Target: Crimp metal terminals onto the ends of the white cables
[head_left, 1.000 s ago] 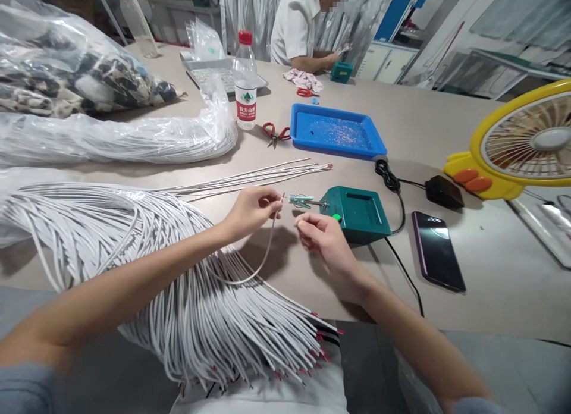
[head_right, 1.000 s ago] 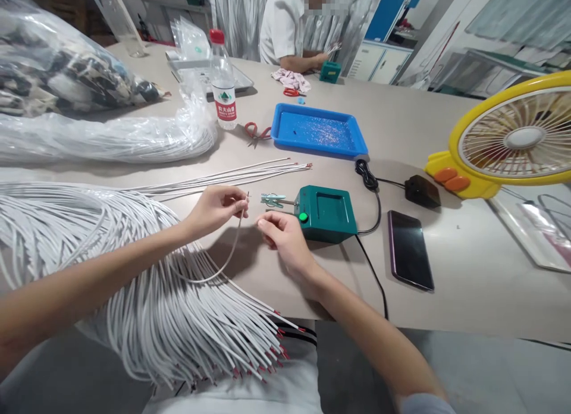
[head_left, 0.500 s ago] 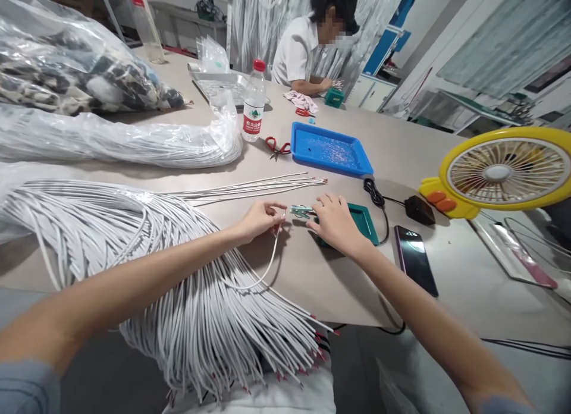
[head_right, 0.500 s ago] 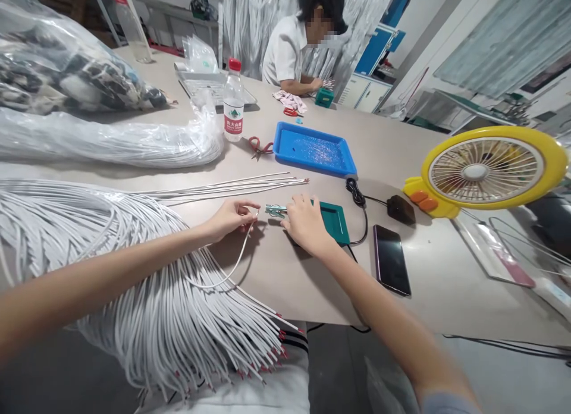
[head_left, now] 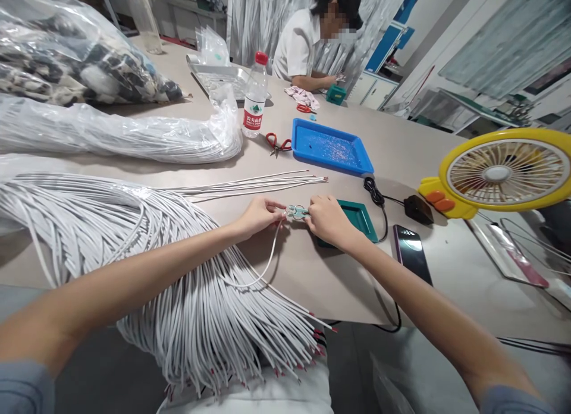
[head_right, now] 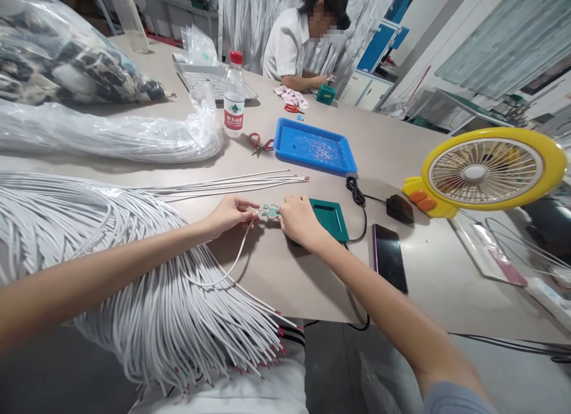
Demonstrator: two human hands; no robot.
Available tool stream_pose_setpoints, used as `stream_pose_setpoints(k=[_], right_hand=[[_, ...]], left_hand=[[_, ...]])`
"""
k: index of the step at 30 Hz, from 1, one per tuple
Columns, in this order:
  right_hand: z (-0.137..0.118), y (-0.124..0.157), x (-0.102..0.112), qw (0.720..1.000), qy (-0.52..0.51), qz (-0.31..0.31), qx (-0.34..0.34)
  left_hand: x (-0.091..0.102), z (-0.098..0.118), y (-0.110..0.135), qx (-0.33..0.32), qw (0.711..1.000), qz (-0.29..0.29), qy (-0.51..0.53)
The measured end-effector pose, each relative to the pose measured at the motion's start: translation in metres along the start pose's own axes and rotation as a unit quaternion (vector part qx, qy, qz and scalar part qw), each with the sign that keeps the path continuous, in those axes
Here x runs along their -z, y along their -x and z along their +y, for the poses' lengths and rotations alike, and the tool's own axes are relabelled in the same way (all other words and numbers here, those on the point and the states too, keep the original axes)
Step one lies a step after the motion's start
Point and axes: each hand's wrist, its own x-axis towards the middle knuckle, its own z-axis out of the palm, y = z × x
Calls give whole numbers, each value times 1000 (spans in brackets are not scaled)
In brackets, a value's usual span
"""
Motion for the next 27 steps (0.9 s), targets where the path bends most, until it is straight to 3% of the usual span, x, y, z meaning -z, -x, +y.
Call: stream_pose_setpoints(k=[20, 27], right_hand=[[-1, 5, 0, 998, -55, -2, 3], [21, 9, -14, 981, -170, 55, -80]], left_hand=[[1, -3, 1, -8, 1000, 3, -14], [2, -5, -1, -54, 996, -3, -71]])
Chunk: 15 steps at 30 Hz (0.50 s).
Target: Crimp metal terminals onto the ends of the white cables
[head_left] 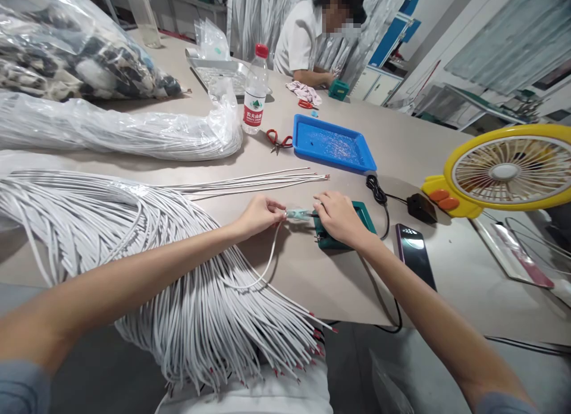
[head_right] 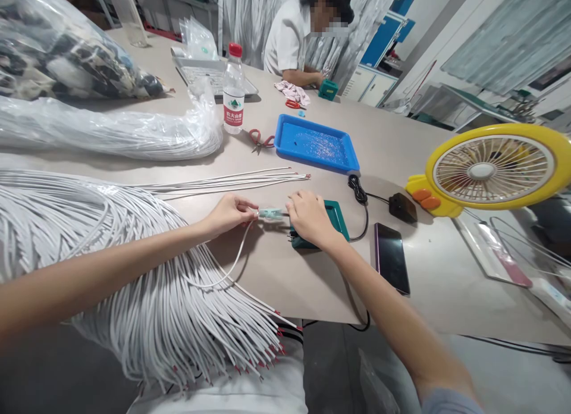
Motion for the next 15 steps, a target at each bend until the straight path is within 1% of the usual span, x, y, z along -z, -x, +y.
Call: stream_pose_setpoints(k=[3, 5, 7, 9, 10, 11, 12, 13, 15], right_hand=[[8, -1, 0, 1000, -14, 4, -2], [11, -1, 1, 1000, -17, 14, -5], [10, 2, 2, 997, -34, 66, 3], [0, 7, 1, 983, -90, 156, 23], [-8, 10, 0, 969, -141, 199, 29], [-17, 13, -3, 951, -207, 230, 24], [-28, 16, -7, 928, -285, 239, -1], [-39, 18, -11, 901, -372, 221, -31], [-57, 19, -20, 829, -531, 153, -86]], left_hand=[[1, 0, 0, 0, 1000, 3, -2], [1, 3, 1, 7, 1000, 13, 18], [1, 6, 3, 0, 999, 15, 52], [0, 9, 5, -22, 996, 0, 87], [-1, 10, 6, -33, 994, -10, 104], [-1, 11, 7, -42, 992, -21, 118], [-1, 11, 8, -50, 990, -31, 129], [-1, 12, 8, -58, 988, -39, 136], [-1, 13, 10, -74, 986, -51, 143]])
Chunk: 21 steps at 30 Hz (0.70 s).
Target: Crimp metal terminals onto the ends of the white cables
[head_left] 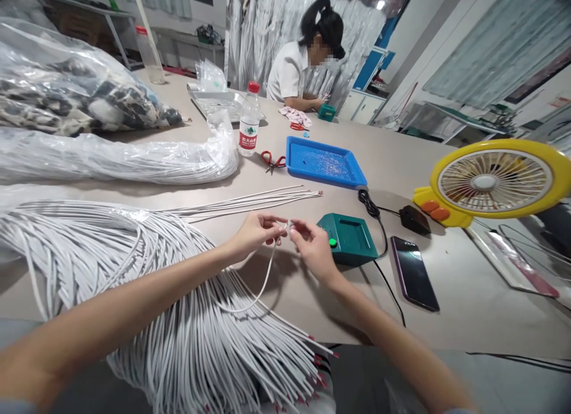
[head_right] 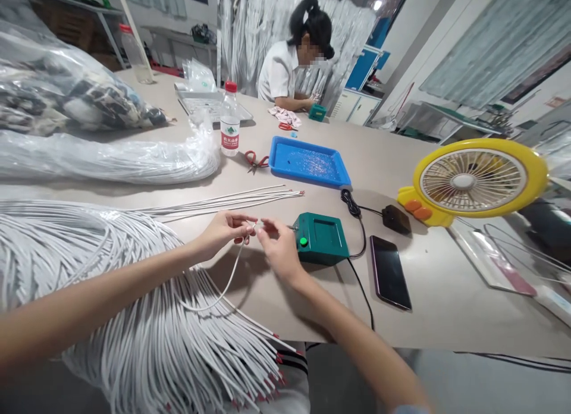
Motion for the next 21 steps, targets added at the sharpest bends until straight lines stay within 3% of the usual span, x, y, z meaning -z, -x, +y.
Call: stream_pose_setpoints(k=[3, 7, 16, 21], right_hand=[[1, 4, -13, 983, -154, -43, -90], [4, 4, -10, 969, -229, -35, -83], [7, 5, -6, 969, -228, -69, -72], [-1, 6, -2, 980, -184, -69, 12]], left_hand=[[-1, 1, 2, -8, 1000, -17, 13], [-5, 2, 5, 11, 997, -56, 46], [-7, 2, 6, 24, 995, -82, 46], [-5, 2, 3, 52, 989, -128, 62]])
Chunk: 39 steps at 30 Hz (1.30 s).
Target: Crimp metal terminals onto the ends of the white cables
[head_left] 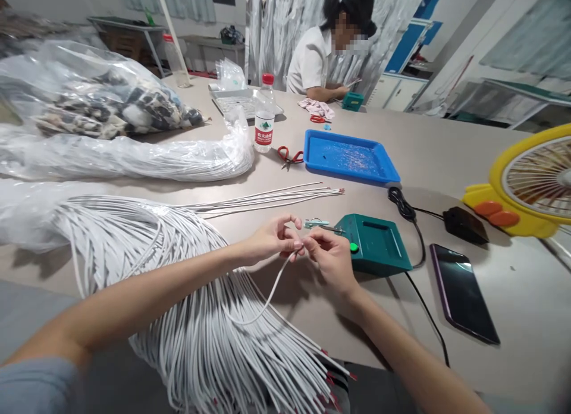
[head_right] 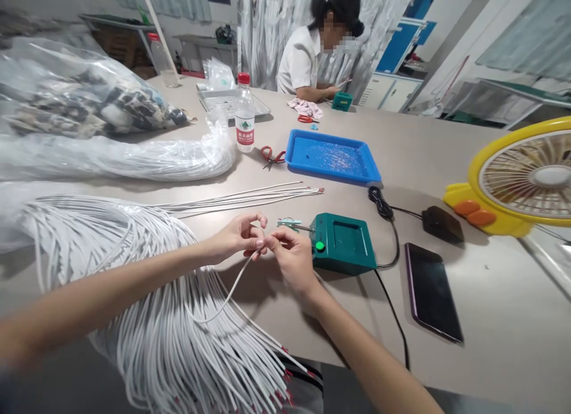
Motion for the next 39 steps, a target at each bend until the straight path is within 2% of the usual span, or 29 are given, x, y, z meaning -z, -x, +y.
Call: stream_pose_setpoints(k=[4, 6, 8, 10, 11, 12, 13, 14, 15, 16, 17, 18, 22, 26, 29, 30, 31, 33, 36, 37, 39], right_hand=[[1, 2, 3, 997, 21, 6, 69], [4, 2, 6, 995, -4, 40, 87], [6, 2, 9, 988, -55, 95, 107], [7, 2, 10, 979, -77, 133, 131], [8, 2, 10, 978, -66, 137, 143], [9, 3, 8, 979, -45, 131, 152], [11, 5, 7, 980, -23, 122, 157], [13, 6, 5, 981, -5, 112, 160], [15, 8, 3, 982, 7, 105, 159], [17, 9, 2, 983, 15, 102, 154], [20, 10, 0, 984, 19, 101, 146], [21, 11, -1, 985, 24, 101, 137], [24, 13, -2, 990, 35, 85, 109], [24, 14, -3, 990, 48, 53, 120], [24, 15, -5, 990, 63, 31, 124], [25, 15, -6, 990, 73, 17, 124], [26, 16, -7, 989, 87, -2, 124], [28, 16, -10, 984, 120, -44, 125], [33, 15, -14, 977, 158, -88, 112], [35, 14, -15, 976, 166, -93, 103], [37, 13, -16, 977, 173, -92, 85]], left_hand=[[1, 1, 1, 21, 997, -58, 38], [0, 4, 5, 41, 994, -90, 42], [-3, 9, 9, 87, 982, -169, 16], [-3, 13, 11, 105, 964, -235, -71], [-2, 15, 10, 87, 958, -225, -153], [2, 16, 8, 54, 947, -175, -264], [7, 16, 6, 20, 912, -92, -400], [13, 16, 3, -4, 846, 4, -533], [21, 16, -1, -13, 763, 90, -640], [30, 16, -4, -3, 682, 150, -716], [38, 16, -7, 12, 632, 183, -753], [46, 16, -9, 28, 603, 199, -772], [63, 14, -10, 62, 582, 215, -782], [62, 13, -9, 74, 569, 231, -786], [56, 17, -9, 72, 566, 262, -779], [53, 19, -9, 69, 572, 273, -771], [48, 20, -9, 59, 590, 281, -755], [36, 22, -6, 12, 657, 282, -699], [15, 23, 3, -83, 796, 245, -548], [9, 24, 8, -93, 840, 221, -487], [-2, 28, 19, -50, 922, 123, -363]])
